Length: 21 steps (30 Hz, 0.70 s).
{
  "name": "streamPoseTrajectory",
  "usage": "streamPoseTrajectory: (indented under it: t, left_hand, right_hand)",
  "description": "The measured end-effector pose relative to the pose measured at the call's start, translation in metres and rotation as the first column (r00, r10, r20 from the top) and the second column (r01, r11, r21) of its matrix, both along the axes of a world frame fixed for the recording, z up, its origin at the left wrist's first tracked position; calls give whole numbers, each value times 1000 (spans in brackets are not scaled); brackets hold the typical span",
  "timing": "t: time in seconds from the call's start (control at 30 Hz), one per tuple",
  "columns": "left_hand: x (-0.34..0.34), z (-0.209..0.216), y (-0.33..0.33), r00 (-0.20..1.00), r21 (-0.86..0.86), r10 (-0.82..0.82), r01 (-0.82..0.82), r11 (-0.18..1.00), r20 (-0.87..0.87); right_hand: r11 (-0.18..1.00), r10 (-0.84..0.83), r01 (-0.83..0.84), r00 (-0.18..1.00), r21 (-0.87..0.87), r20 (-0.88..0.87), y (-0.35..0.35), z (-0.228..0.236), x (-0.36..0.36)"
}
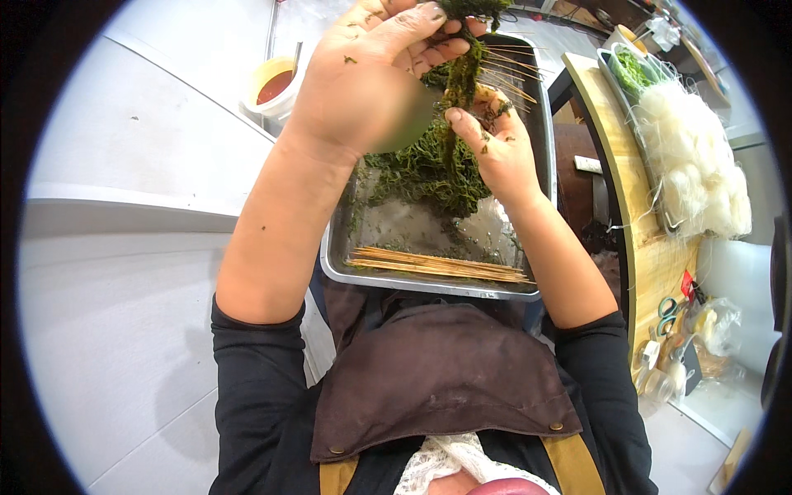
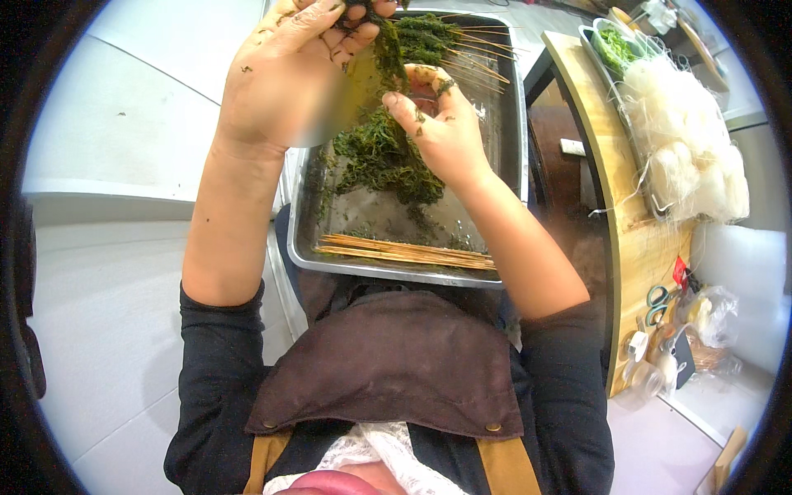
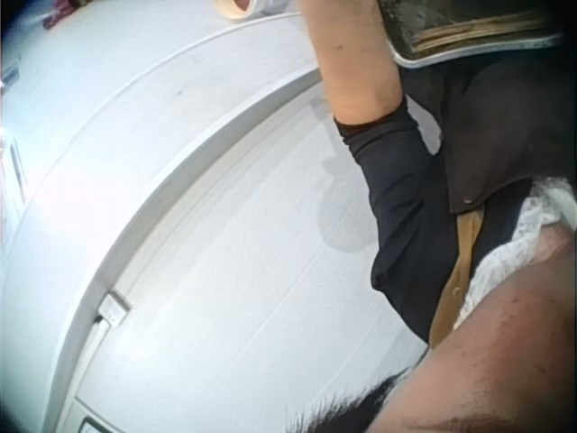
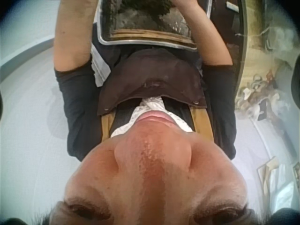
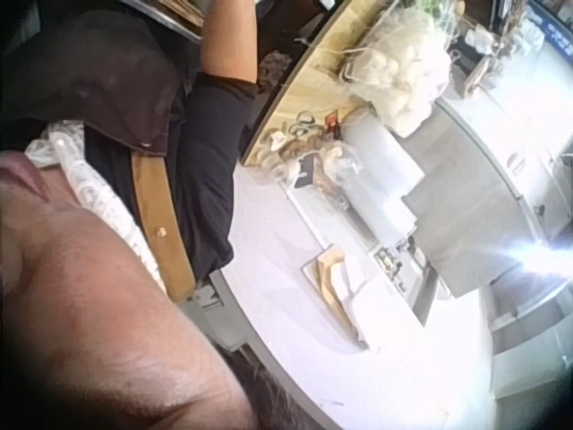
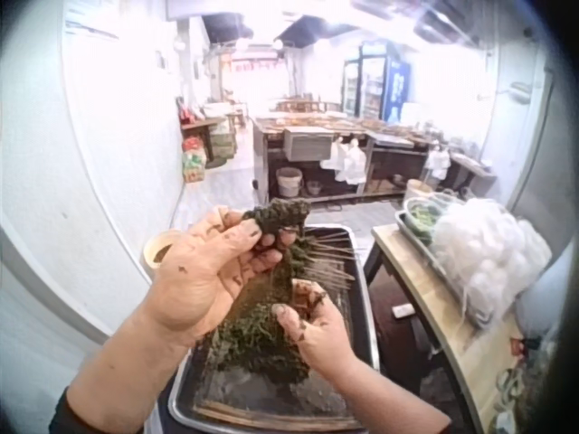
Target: The person repeatedly picks up small clumps of green moss from a metal tray, wraps them around thin wooden skewers, and places the finished skewers back into the tray. The hands work continuously, forming moss bundles and arranging them in rows.
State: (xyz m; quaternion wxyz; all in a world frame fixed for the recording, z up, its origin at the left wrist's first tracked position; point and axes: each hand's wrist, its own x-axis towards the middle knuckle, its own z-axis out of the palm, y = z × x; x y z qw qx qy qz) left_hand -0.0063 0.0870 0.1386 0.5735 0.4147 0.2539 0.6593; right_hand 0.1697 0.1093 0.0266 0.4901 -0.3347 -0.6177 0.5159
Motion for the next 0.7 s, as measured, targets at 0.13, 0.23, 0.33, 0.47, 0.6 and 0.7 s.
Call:
streamPoseTrajectory:
  t: [0.13,0.23,0.33,0.47,0.6,0.7]
  left_hand:
    - [-1,-5,2,1000,-7,-7,7,1000,21]
    - [-6,-12,6,999,-11,19,-18,1000,35]
    - [-8,-16,7,998,-24,15,-14,1000,55]
    - [-12,-10,6,996,13,53,-54,998,66]
    - [-21,1,10,996,124,87,-86,989,-4]
    - [-22,-4,11,998,110,50,-47,993,-22]
  right_hand:
    - [977,102,-142,967,-158,-235,0,1,-6]
    - [954,107,-193,934,-229,-341,-2,-6,-4]
    - [950,84,-167,951,-264,-298,-5,-22,-2]
    - [939,89,-134,984,-318,-154,-11,-52,6]
    - [888,356,-107,777,-448,519,-21,-69,20]
    - [916,315,-347,307,-202,898,-24,-54,35]
